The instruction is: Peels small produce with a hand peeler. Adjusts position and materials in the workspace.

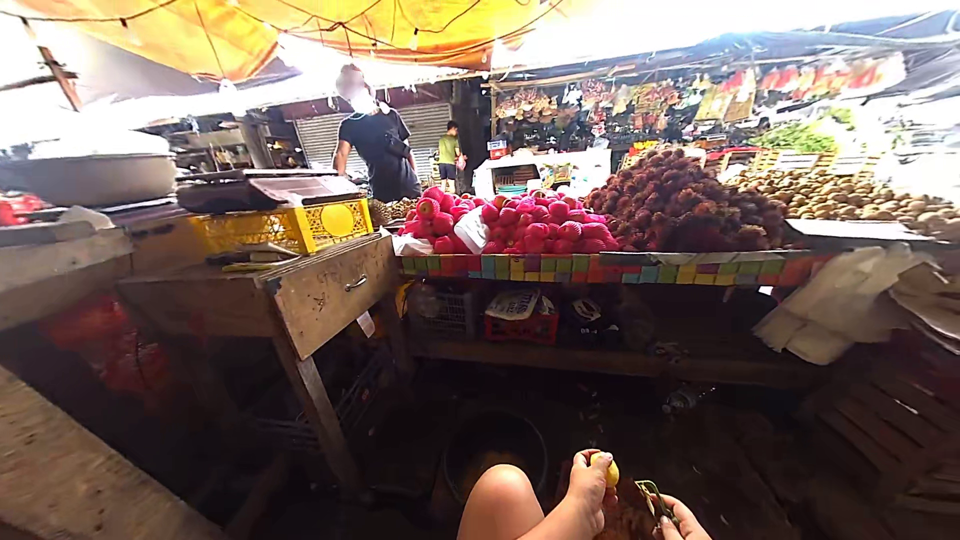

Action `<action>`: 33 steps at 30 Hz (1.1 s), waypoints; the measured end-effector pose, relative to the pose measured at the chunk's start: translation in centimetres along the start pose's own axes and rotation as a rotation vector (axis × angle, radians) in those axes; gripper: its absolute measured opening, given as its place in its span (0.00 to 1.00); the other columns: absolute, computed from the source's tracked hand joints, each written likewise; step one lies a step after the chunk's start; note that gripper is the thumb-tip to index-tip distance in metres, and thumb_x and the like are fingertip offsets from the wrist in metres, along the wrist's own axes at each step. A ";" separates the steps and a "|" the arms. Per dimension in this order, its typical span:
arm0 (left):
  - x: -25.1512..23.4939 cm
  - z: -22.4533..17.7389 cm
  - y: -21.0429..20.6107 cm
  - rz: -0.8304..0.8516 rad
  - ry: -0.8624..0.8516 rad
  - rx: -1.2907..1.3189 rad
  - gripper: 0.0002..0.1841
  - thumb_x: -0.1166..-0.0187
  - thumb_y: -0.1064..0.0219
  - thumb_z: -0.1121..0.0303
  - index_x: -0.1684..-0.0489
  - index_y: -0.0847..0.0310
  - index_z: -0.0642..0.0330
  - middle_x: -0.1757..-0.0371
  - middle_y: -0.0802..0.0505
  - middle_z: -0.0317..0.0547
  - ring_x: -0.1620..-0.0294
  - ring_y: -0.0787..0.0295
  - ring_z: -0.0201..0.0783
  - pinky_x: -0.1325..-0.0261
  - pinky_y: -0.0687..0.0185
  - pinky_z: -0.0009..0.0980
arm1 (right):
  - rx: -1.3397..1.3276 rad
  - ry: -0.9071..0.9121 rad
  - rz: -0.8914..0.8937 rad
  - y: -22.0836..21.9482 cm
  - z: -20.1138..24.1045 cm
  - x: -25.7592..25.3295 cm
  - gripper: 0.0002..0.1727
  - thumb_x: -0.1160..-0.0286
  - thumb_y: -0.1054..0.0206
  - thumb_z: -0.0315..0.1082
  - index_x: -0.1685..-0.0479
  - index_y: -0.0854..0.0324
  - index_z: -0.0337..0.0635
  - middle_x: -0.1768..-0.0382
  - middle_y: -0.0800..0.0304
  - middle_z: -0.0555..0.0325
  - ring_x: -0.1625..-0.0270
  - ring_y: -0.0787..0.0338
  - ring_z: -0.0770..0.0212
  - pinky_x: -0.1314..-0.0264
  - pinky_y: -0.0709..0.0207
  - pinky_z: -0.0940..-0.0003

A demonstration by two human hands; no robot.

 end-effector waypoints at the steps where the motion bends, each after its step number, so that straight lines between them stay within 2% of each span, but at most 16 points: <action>1: -0.1 0.0 0.0 -0.008 0.014 -0.002 0.20 0.09 0.40 0.63 0.24 0.35 0.57 0.55 0.21 0.49 0.69 0.25 0.37 0.65 0.25 0.31 | -0.019 0.043 -0.011 0.2 0.5 0.2 0.22 0.15 0.53 0.23 0.26 0.27 0.28 0.50 0.14 0.34 0.58 0.13 0.52 0.49 0.20 0.53; 4: -0.2 0.3 -0.4 -0.016 0.053 0.012 0.14 0.08 0.44 0.62 0.31 0.33 0.57 0.64 0.23 0.44 0.76 0.27 0.34 0.72 0.26 0.27 | -0.061 0.157 -0.039 0.7 2.2 0.6 0.21 0.19 0.46 0.24 0.31 0.22 0.27 0.59 0.13 0.41 0.65 0.15 0.57 0.55 0.20 0.57; 7: 0.0 0.0 -1.3 0.002 0.118 0.044 0.09 0.08 0.49 0.62 0.47 0.29 0.56 0.71 0.20 0.42 0.81 0.24 0.33 0.75 0.23 0.26 | -0.085 0.206 -0.071 1.5 3.8 0.8 0.18 0.19 0.43 0.26 0.35 0.18 0.28 0.60 0.12 0.43 0.65 0.15 0.58 0.55 0.20 0.57; 10: 0.2 -0.5 -1.9 0.097 0.156 0.082 0.11 0.10 0.51 0.62 0.47 0.25 0.55 0.73 0.14 0.43 0.81 0.18 0.34 0.76 0.19 0.26 | -0.095 0.193 -0.096 2.2 4.5 -0.1 0.17 0.20 0.41 0.26 0.38 0.18 0.27 0.57 0.10 0.39 0.59 0.12 0.52 0.50 0.19 0.50; 12: 0.2 -0.8 -2.1 0.193 0.141 0.064 0.11 0.09 0.53 0.61 0.51 0.25 0.53 0.71 0.12 0.41 0.79 0.15 0.32 0.76 0.18 0.24 | -0.085 0.180 -0.101 2.3 4.7 -1.1 0.17 0.20 0.40 0.27 0.38 0.18 0.27 0.58 0.10 0.39 0.59 0.11 0.49 0.50 0.19 0.48; 13: 0.0 -0.7 -2.0 0.259 0.108 0.042 0.10 0.09 0.54 0.62 0.50 0.27 0.52 0.70 0.11 0.40 0.78 0.14 0.31 0.74 0.18 0.23 | -0.080 0.175 -0.101 2.3 4.7 -1.6 0.17 0.20 0.40 0.28 0.38 0.18 0.28 0.59 0.10 0.39 0.59 0.11 0.48 0.50 0.19 0.46; 16: -0.1 -1.2 -1.9 0.402 -0.031 -0.050 0.07 0.16 0.45 0.65 0.48 0.28 0.53 0.69 0.12 0.36 0.76 0.16 0.26 0.71 0.18 0.21 | -0.054 0.175 -0.103 2.2 4.7 -2.7 0.18 0.22 0.38 0.31 0.38 0.18 0.28 0.58 0.10 0.38 0.58 0.10 0.44 0.51 0.19 0.40; 18: 0.0 -1.6 -2.0 0.435 -0.089 -0.102 0.11 0.23 0.35 0.65 0.47 0.27 0.55 0.70 0.12 0.34 0.77 0.16 0.24 0.72 0.19 0.19 | -0.032 0.176 -0.101 2.3 4.6 -3.2 0.19 0.23 0.36 0.31 0.38 0.18 0.26 0.58 0.10 0.35 0.57 0.10 0.40 0.51 0.20 0.37; 21: 0.1 -1.5 -2.3 0.386 -0.136 -0.176 0.13 0.27 0.30 0.70 0.48 0.24 0.60 0.72 0.13 0.32 0.79 0.20 0.22 0.73 0.23 0.18 | 0.014 0.168 -0.087 2.6 4.3 -3.8 0.20 0.24 0.37 0.28 0.37 0.20 0.24 0.54 0.10 0.31 0.52 0.10 0.35 0.47 0.21 0.34; 27: 0.0 -1.4 -3.1 0.265 -0.133 -0.264 0.04 0.23 0.32 0.75 0.55 0.18 0.62 0.72 0.12 0.34 0.77 0.20 0.22 0.73 0.25 0.18 | 0.094 0.187 -0.093 2.4 4.0 -4.9 0.20 0.25 0.38 0.25 0.36 0.20 0.23 0.50 0.10 0.28 0.46 0.09 0.30 0.41 0.21 0.32; 33: -0.4 -1.5 -3.2 0.138 -0.200 -0.191 0.02 0.24 0.35 0.77 0.61 0.21 0.62 0.78 0.14 0.35 0.81 0.21 0.24 0.74 0.23 0.20 | 0.158 0.240 -0.065 1.8 3.8 -5.6 0.20 0.25 0.38 0.24 0.35 0.20 0.21 0.49 0.11 0.25 0.44 0.10 0.26 0.38 0.22 0.31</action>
Point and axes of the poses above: each hand's wrist, its own x-axis away from the middle knuckle, its own y-axis out of the back of the hand, z = x × y, the point moved 1 cm from there along -x, towards the middle knuckle
